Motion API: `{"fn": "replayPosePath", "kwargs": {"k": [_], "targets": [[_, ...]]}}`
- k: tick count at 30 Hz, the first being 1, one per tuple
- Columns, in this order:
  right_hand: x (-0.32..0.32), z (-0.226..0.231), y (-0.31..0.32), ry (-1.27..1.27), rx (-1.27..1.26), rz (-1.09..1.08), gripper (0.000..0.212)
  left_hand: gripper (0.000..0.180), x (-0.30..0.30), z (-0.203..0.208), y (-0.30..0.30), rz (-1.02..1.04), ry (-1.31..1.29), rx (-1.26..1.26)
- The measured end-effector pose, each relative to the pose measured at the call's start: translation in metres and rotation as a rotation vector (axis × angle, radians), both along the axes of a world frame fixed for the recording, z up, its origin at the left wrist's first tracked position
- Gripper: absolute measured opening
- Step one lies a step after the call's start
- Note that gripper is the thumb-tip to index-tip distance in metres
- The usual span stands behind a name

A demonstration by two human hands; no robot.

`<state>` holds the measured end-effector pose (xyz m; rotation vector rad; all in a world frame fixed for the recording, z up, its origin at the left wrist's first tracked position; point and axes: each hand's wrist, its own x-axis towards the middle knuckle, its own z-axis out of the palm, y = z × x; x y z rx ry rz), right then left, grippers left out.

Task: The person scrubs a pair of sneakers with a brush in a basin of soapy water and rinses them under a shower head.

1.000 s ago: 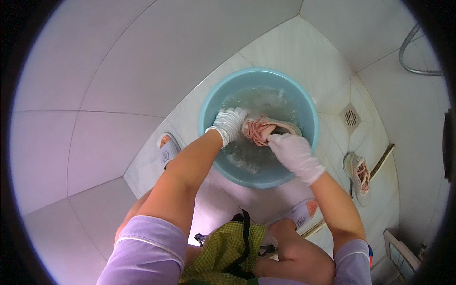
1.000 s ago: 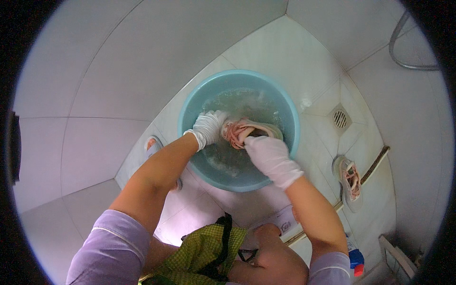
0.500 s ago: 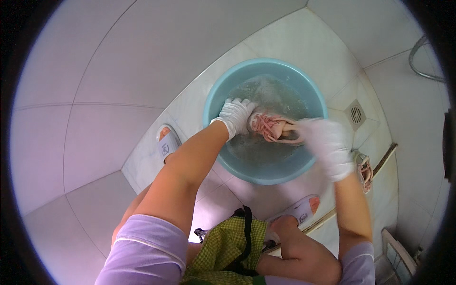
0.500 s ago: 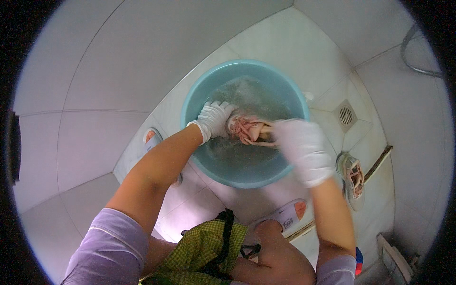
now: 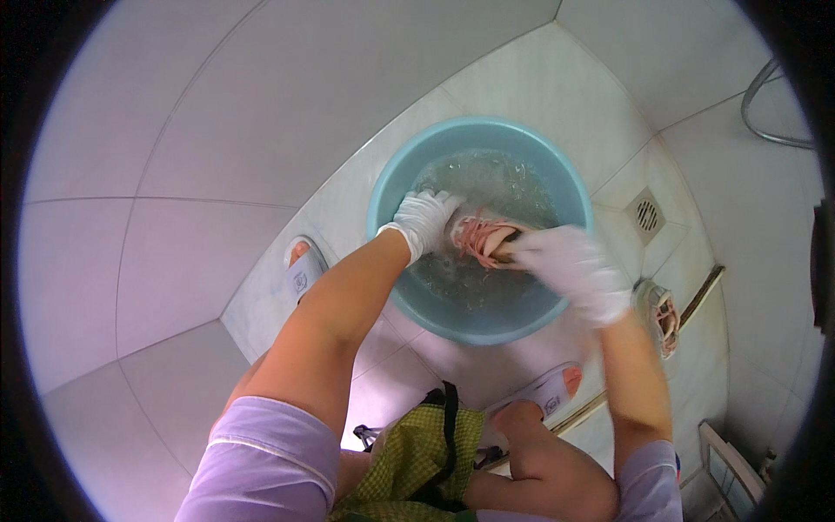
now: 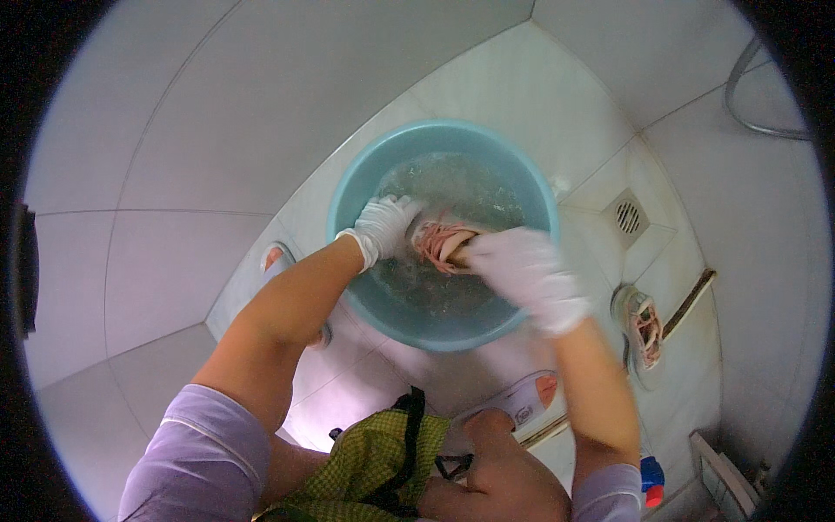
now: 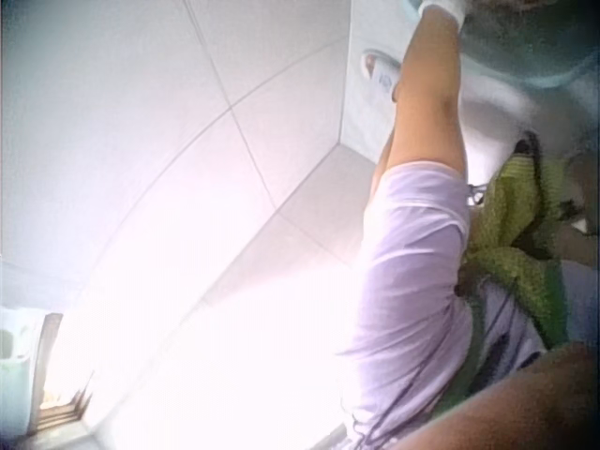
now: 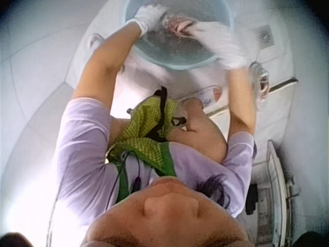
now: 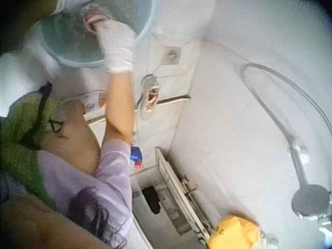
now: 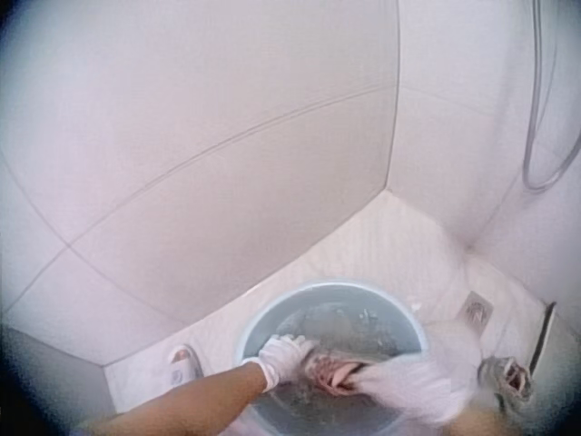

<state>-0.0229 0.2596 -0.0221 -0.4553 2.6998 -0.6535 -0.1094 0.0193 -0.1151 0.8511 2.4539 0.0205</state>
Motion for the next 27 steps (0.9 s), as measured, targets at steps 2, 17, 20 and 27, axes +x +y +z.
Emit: {"fn": "replayPosePath", "kwargs": {"k": [2,17,20,27], "targets": [[-0.003,0.009,0.023,-0.091,-0.078,-0.083,0.015,0.09,0.005,0.001,-0.004,0.014,0.015,-0.004],[0.019,-0.051,-0.046,0.205,0.115,0.016,0.014,0.091,-0.003,0.002,0.014,0.018,0.017,0.056],[-0.007,0.014,0.009,-0.084,-0.042,-0.037,0.02,0.093,0.007,0.0,-0.014,0.034,0.018,0.046],[-0.007,-0.017,-0.033,-0.051,0.155,-0.016,0.018,0.09,-0.001,-0.005,0.006,0.018,0.064,-0.006]]}}
